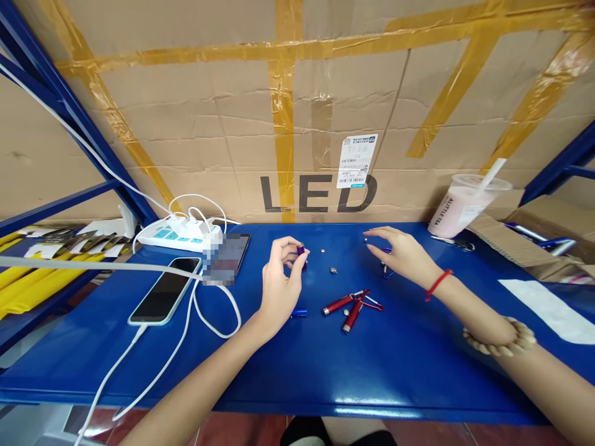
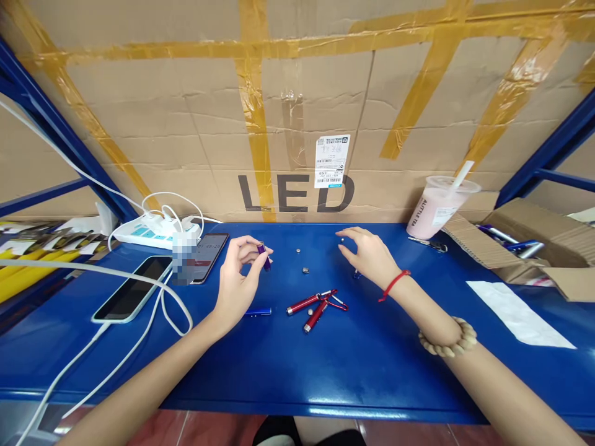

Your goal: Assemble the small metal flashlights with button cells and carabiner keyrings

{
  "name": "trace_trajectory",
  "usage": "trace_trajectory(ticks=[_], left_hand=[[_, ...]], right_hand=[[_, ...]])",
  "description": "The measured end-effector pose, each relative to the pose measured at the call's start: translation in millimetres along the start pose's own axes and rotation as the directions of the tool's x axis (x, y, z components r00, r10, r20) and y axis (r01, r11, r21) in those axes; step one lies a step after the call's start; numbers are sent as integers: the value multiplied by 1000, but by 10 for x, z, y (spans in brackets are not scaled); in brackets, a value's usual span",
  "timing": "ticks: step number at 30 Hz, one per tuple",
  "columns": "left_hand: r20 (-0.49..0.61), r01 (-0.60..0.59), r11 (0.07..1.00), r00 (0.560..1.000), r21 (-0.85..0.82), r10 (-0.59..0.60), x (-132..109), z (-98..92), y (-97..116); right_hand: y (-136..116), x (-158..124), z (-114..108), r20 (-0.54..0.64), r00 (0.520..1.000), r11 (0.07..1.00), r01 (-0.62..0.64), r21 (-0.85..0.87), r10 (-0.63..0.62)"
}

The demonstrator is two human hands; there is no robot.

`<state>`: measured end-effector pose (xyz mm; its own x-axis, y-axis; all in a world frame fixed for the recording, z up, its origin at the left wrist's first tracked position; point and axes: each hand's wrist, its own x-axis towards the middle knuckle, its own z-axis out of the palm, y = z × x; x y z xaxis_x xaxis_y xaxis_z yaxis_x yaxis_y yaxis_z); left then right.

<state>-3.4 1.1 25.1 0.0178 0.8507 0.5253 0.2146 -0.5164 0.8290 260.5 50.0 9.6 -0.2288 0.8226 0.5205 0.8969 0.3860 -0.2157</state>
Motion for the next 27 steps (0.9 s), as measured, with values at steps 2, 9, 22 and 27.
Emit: trace_trajectory(ticks=[2, 9, 22, 27], left_hand=[[0, 0, 1000, 1000, -8, 0, 9, -1, -6], [-3, -16, 1000, 1000, -3, 16, 31, -13, -41], [388, -24, 978, 920, 208, -60, 135, -78, -177], [511, -43, 973, 856, 228, -82, 126, -69, -282]], right_hand=[[-1, 43, 13, 12, 1000, 1000, 17, 0, -17], [-135, 26, 85, 27, 998, 996, 63, 57, -65], [279, -130, 256, 47, 996, 997, -75, -18, 76], [365, -165, 323, 100, 989, 993, -101, -61, 106]])
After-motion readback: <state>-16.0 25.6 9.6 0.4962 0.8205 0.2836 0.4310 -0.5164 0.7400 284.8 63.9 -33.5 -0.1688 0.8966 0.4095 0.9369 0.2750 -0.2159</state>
